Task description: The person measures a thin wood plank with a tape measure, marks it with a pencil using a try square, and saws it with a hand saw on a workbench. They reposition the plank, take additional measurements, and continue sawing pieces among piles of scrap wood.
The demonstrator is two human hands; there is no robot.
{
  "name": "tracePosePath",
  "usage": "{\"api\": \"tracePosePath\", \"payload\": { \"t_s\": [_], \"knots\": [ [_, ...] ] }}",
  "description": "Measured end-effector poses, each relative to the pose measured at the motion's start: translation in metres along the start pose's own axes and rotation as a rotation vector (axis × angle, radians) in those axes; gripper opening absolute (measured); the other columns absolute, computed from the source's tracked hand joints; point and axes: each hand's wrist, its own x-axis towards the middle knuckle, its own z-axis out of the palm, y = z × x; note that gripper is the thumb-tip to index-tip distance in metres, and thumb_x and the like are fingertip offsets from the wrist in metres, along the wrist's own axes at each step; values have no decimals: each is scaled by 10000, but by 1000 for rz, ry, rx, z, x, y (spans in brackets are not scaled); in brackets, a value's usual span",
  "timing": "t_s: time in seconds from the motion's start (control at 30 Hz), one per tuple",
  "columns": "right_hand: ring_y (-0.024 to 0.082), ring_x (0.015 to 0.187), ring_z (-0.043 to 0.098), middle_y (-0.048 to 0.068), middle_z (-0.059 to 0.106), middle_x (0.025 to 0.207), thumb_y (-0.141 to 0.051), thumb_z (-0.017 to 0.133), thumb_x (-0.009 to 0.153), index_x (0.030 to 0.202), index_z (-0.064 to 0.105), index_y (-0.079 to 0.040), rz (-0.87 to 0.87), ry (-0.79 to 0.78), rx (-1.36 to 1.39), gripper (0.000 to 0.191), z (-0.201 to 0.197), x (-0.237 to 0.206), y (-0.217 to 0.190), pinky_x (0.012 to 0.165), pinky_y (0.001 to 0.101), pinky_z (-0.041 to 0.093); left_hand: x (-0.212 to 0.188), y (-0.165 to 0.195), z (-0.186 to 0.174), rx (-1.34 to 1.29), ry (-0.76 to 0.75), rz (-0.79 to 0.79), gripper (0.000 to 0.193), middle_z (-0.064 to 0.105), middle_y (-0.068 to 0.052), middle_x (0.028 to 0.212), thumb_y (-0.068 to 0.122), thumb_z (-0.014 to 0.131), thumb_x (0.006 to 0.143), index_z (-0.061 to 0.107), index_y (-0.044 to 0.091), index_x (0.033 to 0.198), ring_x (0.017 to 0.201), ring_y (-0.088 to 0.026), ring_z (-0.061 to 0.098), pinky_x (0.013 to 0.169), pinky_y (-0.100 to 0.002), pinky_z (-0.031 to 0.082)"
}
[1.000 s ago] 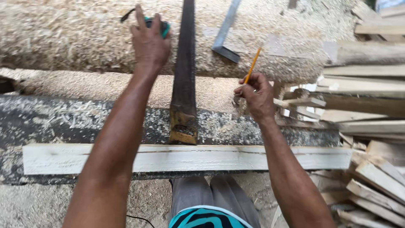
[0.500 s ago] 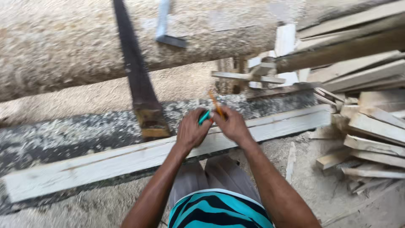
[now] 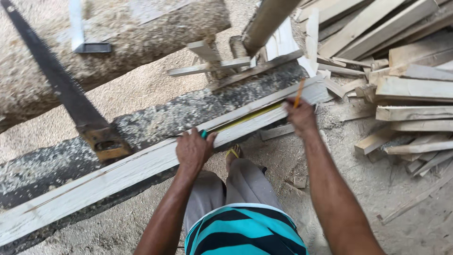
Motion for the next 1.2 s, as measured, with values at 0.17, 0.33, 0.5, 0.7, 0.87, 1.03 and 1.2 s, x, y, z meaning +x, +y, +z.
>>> {"api": "tracePosePath", "payload": {
  "t_s": [0.17, 0.33, 0.5, 0.7, 0.87, 1.03, 1.2],
  "knots": [
    [134, 739, 559, 64, 681, 949, -91, 762, 965, 1193, 699, 6, -231, 255, 179, 256, -92, 79, 10, 617, 278, 440, -7, 9, 24, 83, -48, -134, 756, 639, -295, 1102, 680, 566, 938, 609, -20, 1222, 1110, -473, 576, 718, -516, 585],
    [97, 822, 635, 29, 739, 950, -104, 791, 915, 1105, 751, -7, -408, 407, 38, 217, -108, 108, 21, 728, 263, 524, -6, 33, 43, 101, 4, -183, 693, 637, -244, 1090, 657, 584, 938, 636, 15, 1192, 1030, -387, 601, 760, -505, 561],
    [97, 784, 640, 30, 743, 905, -147, 825, 884, 1092, 781, -25, -363, 413, -40, 245, -94, 107, 19, 701, 268, 527, -1, 46, 43, 117, 30, -195, 660, 629, -221, 1077, 624, 623, 929, 637, 10, 1169, 1037, -365, 582, 774, -489, 550],
    [104, 777, 679, 38, 768, 921, -182, 836, 887, 1106, 794, -45, -404, 403, -94, 262, -91, 109, 21, 699, 274, 555, 2, 47, 37, 127, 14, -186, 627, 622, -211, 1073, 589, 635, 928, 629, 12, 1173, 1026, -342, 578, 789, -475, 548],
    [229, 830, 644, 78, 703, 869, -276, 740, 971, 1000, 771, -50, -430, 558, -433, 230, -92, 109, 24, 734, 398, 537, 1, 28, 37, 84, 11, -212, 633, 631, -206, 1090, 594, 654, 911, 632, 23, 1182, 1023, -341, 599, 808, -489, 539],
    [321, 990, 572, 221, 625, 1030, -310, 524, 1165, 1028, 673, -29, -833, 538, -528, 346, -36, 55, 43, 824, 495, 501, -14, -46, 16, 99, 143, -253, 657, 640, -216, 1161, 621, 700, 867, 653, 40, 1169, 1105, -402, 590, 853, -505, 527],
    [152, 814, 709, 97, 734, 966, -384, 487, 1107, 1089, 625, -90, -845, -136, -165, 326, 96, -62, 84, 678, 277, 625, -33, -123, -5, 49, 154, -301, 667, 619, -208, 1207, 613, 722, 843, 641, 60, 1207, 1116, -401, 577, 872, -507, 514]
  ]
}}
